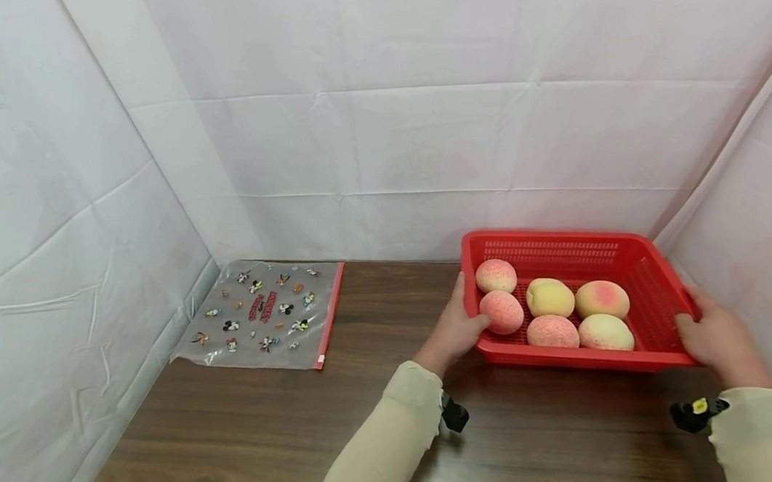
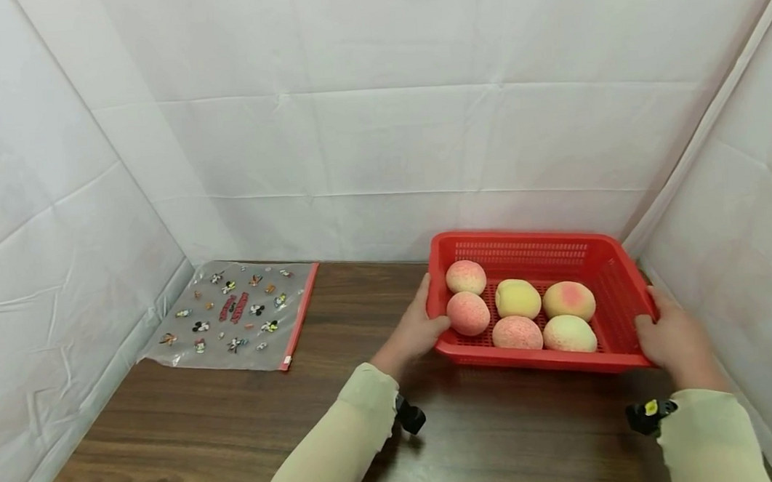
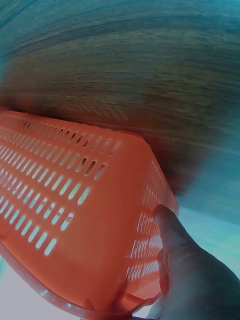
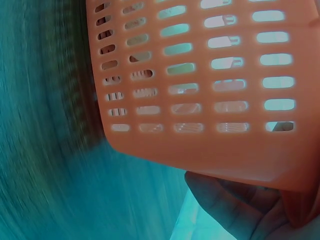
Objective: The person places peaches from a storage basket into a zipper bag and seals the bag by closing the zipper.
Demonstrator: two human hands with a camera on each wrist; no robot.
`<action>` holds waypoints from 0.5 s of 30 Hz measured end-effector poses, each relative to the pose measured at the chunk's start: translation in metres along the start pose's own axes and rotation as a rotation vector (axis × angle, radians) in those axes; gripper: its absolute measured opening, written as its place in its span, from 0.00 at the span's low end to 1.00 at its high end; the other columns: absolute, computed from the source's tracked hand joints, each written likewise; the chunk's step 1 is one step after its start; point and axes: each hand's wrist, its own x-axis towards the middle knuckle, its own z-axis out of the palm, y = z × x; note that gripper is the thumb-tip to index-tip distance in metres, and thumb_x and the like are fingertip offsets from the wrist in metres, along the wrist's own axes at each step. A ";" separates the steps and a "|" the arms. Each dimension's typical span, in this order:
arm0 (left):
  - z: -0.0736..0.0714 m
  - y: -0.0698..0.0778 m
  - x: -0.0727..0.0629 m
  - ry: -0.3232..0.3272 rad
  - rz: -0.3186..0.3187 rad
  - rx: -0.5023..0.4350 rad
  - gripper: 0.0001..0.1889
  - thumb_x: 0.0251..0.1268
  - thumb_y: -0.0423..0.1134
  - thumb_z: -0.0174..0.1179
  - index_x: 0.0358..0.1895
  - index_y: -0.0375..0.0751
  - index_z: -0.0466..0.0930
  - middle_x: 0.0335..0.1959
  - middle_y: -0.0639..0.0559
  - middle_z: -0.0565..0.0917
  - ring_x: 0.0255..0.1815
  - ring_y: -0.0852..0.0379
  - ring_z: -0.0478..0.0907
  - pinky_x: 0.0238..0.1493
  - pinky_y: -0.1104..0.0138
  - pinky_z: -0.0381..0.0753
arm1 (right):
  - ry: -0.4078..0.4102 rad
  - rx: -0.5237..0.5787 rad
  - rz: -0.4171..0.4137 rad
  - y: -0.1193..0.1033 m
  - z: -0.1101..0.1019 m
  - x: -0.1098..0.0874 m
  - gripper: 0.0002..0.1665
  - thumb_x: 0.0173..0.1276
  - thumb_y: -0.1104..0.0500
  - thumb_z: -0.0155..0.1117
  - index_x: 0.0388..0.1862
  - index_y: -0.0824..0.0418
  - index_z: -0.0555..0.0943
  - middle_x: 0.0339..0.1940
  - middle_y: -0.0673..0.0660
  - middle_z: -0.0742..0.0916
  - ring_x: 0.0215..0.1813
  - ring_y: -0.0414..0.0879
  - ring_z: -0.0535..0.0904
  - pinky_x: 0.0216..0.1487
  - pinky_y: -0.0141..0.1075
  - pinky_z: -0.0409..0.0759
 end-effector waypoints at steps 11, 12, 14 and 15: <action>-0.017 -0.003 -0.006 0.006 -0.044 0.011 0.49 0.61 0.32 0.58 0.78 0.65 0.38 0.75 0.51 0.61 0.49 0.55 0.78 0.54 0.57 0.82 | 0.019 0.015 0.030 -0.017 0.012 -0.005 0.43 0.75 0.50 0.44 0.78 0.64 0.37 0.51 0.78 0.73 0.30 0.51 0.78 0.25 0.38 0.81; -0.018 -0.001 -0.007 0.006 -0.049 0.011 0.49 0.61 0.33 0.59 0.78 0.65 0.38 0.75 0.51 0.61 0.49 0.55 0.78 0.54 0.56 0.81 | 0.023 0.014 0.033 -0.018 0.011 -0.006 0.43 0.75 0.51 0.44 0.78 0.64 0.37 0.51 0.79 0.73 0.29 0.50 0.78 0.25 0.38 0.81; -0.020 0.000 -0.008 0.008 -0.057 0.004 0.49 0.61 0.33 0.60 0.78 0.66 0.39 0.74 0.51 0.61 0.51 0.55 0.77 0.55 0.55 0.81 | 0.034 0.003 0.034 -0.021 0.011 -0.008 0.42 0.75 0.51 0.43 0.78 0.64 0.38 0.51 0.78 0.74 0.29 0.50 0.78 0.24 0.38 0.80; -0.021 0.000 -0.009 0.009 -0.060 0.001 0.49 0.60 0.33 0.60 0.78 0.66 0.39 0.74 0.51 0.61 0.51 0.54 0.77 0.55 0.55 0.81 | 0.039 -0.005 0.036 -0.023 0.012 -0.008 0.42 0.75 0.51 0.42 0.78 0.64 0.38 0.51 0.78 0.74 0.29 0.50 0.77 0.24 0.37 0.79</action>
